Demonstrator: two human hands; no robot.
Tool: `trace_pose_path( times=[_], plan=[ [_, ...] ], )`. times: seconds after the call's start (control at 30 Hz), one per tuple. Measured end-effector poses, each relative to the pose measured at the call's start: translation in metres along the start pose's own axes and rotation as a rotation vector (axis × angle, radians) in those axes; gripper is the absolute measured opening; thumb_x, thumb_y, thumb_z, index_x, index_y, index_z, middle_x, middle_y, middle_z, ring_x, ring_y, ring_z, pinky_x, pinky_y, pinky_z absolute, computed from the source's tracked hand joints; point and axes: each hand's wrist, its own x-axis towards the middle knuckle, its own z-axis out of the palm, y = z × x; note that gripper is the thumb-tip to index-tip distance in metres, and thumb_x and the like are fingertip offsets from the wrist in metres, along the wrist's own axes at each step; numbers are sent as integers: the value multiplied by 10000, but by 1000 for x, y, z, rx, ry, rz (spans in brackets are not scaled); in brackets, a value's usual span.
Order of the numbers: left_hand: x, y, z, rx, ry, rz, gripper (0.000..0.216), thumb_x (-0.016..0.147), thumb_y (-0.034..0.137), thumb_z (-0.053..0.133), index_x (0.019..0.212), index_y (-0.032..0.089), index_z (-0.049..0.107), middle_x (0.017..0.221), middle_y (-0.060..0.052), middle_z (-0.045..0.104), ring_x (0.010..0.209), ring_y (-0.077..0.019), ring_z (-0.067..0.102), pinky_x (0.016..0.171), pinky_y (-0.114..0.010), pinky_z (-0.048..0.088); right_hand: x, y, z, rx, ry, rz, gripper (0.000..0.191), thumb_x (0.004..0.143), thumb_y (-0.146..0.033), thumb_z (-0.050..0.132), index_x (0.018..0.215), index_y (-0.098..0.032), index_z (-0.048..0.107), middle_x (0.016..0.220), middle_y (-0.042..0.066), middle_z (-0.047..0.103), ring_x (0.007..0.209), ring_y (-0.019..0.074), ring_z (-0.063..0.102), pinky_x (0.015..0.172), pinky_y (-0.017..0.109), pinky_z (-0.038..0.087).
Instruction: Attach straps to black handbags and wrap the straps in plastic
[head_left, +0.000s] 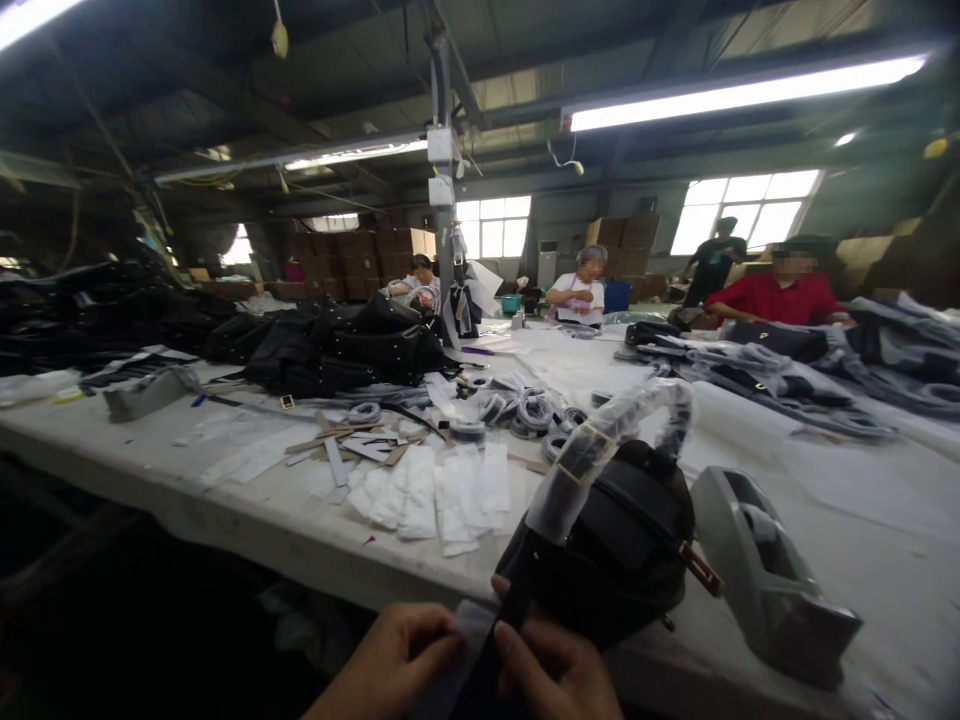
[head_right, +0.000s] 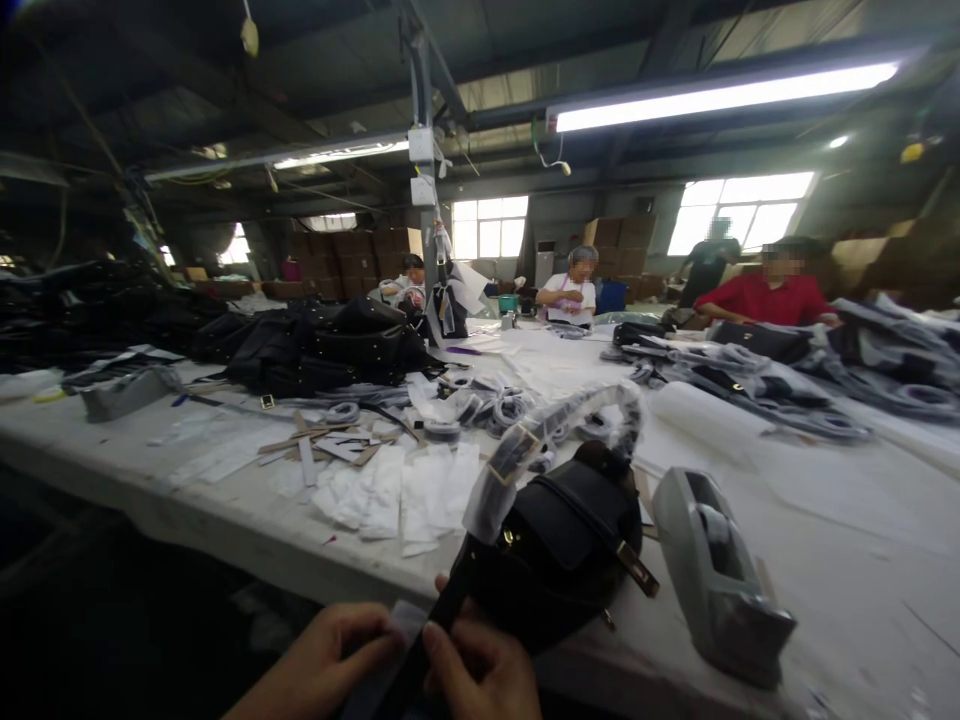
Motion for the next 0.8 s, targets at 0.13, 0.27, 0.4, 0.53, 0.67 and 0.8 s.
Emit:
trace_pose_path(
  times=[0.13, 0.27, 0.4, 0.53, 0.67, 0.8],
  plan=[
    [-7, 11, 11, -56, -7, 20, 275, 918, 338, 554, 863, 194, 782, 821, -22, 761, 807, -223, 676, 699, -245, 480, -1, -11, -5, -47, -41, 35, 539, 809, -611, 606, 523, -156, 644, 577, 20, 598, 604, 169, 565, 576, 227, 414],
    [-3, 12, 17, -171, 45, 49, 275, 914, 363, 565, 959, 192, 776, 885, -38, 766, 870, -234, 681, 760, -263, 494, -2, -16, -7, -51, -56, 55, 515, 829, -577, 608, 564, -138, 653, 568, -7, 535, 584, 132, 504, 554, 216, 371],
    [0, 2, 21, -288, 90, 3, 307, 866, 407, 622, 878, 141, 777, 811, -59, 764, 759, -211, 669, 690, -259, 485, -3, -18, -8, -10, -70, 81, 523, 824, -587, 611, 577, -130, 678, 579, 2, 538, 565, 124, 475, 517, 216, 352],
    [-8, -12, 15, -295, 161, -78, 278, 777, 382, 714, 728, 109, 733, 650, -32, 705, 615, -159, 605, 585, -233, 429, -5, -21, -9, 49, -86, 143, 495, 833, -592, 605, 717, -134, 755, 559, 7, 551, 520, 111, 439, 491, 221, 325],
    [-23, -22, 9, -305, 194, -111, 232, 744, 331, 754, 703, 106, 713, 661, -41, 703, 649, -175, 622, 631, -256, 458, -8, -23, -5, 143, -30, 155, 471, 840, -577, 614, 994, -162, 775, 569, 1, 579, 533, 110, 443, 526, 226, 346],
    [-36, -25, 7, -344, 190, -102, 172, 747, 278, 766, 815, 122, 740, 786, -56, 746, 760, -198, 662, 726, -275, 493, -7, -19, 4, 190, 101, 138, 424, 839, -548, 641, 1041, -199, 772, 600, -14, 568, 612, 122, 466, 612, 233, 375]
  ],
)
